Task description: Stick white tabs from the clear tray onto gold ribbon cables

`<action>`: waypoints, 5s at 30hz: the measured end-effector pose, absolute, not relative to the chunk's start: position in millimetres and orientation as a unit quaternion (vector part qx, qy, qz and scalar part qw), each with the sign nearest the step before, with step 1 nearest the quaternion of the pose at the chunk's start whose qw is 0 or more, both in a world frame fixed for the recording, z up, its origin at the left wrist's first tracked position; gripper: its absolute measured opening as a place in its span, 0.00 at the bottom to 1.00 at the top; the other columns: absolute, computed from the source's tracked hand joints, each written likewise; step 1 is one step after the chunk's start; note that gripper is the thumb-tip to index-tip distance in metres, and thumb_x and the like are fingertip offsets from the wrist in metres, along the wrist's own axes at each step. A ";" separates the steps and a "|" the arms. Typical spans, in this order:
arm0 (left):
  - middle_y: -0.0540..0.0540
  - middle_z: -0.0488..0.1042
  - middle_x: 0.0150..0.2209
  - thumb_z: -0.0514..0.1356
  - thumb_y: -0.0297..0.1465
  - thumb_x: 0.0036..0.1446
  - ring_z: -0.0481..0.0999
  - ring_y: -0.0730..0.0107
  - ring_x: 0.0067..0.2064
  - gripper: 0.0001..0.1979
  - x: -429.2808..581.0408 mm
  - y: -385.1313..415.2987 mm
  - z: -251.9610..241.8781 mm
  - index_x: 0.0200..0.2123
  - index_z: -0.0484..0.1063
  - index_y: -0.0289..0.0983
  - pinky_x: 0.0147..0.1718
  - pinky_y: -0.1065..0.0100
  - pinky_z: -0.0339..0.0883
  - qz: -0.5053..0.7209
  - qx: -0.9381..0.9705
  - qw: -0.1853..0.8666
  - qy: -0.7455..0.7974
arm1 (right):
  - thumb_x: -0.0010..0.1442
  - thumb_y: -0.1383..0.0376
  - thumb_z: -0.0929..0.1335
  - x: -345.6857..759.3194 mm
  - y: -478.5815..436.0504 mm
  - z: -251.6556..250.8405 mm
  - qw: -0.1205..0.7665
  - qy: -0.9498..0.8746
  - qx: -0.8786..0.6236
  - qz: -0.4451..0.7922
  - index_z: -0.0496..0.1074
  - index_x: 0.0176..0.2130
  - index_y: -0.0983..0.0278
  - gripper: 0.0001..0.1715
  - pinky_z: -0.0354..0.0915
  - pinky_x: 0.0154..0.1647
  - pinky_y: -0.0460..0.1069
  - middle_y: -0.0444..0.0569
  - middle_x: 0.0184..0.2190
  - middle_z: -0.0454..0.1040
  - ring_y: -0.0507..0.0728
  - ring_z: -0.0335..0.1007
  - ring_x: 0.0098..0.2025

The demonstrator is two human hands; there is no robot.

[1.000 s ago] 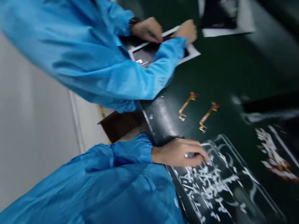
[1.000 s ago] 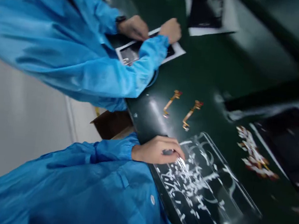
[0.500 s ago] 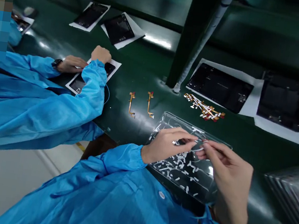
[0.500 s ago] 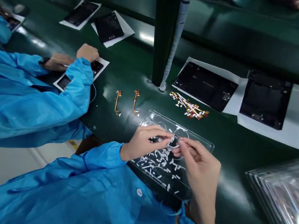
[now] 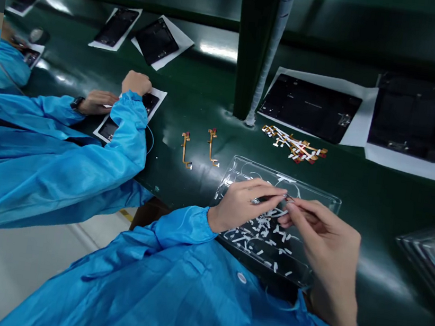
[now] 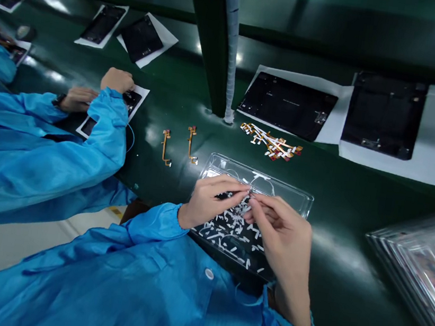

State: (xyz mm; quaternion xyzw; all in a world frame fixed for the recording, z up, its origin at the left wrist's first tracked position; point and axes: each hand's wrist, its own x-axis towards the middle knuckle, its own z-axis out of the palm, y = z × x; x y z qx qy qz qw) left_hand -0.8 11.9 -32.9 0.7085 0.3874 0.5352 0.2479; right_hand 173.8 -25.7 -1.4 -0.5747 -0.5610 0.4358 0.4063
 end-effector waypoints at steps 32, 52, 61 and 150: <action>0.46 0.79 0.41 0.60 0.24 0.62 0.78 0.75 0.38 0.09 -33.1 15.7 -33.1 0.45 0.76 0.36 0.41 0.70 0.75 0.368 0.751 0.391 0.383 | 0.64 0.52 0.71 182.7 -35.2 -2.2 0.348 -0.541 -0.636 0.426 0.77 0.41 0.60 0.14 0.67 0.30 0.47 0.45 0.31 0.76 0.51 0.70 0.29; 0.49 0.81 0.40 0.64 0.29 0.65 0.80 0.73 0.40 0.09 -11.4 -2.3 -34.5 0.48 0.76 0.35 0.39 0.71 0.76 0.401 0.848 0.072 0.339 | 0.60 0.52 0.74 182.2 -41.4 -4.6 0.377 -0.454 -0.627 0.508 0.81 0.41 0.59 0.15 0.74 0.33 0.50 0.44 0.25 0.78 0.54 0.75 0.27; 0.50 0.82 0.38 0.61 0.30 0.66 0.80 0.72 0.36 0.06 -12.0 -3.6 -38.0 0.41 0.78 0.40 0.34 0.69 0.71 0.362 0.852 0.055 0.375 | 0.60 0.51 0.73 174.8 -38.7 -4.1 0.366 -0.471 -0.623 0.506 0.81 0.39 0.59 0.15 0.72 0.31 0.49 0.44 0.23 0.77 0.53 0.74 0.25; 0.49 0.80 0.39 0.64 0.33 0.64 0.80 0.75 0.37 0.06 -5.2 6.7 -23.3 0.43 0.75 0.37 0.38 0.71 0.77 0.371 0.668 0.491 0.418 | 0.68 0.61 0.67 184.4 -28.6 6.7 0.230 -0.766 -0.588 0.118 0.73 0.42 0.63 0.08 0.64 0.29 0.47 0.47 0.34 0.82 0.55 0.80 0.33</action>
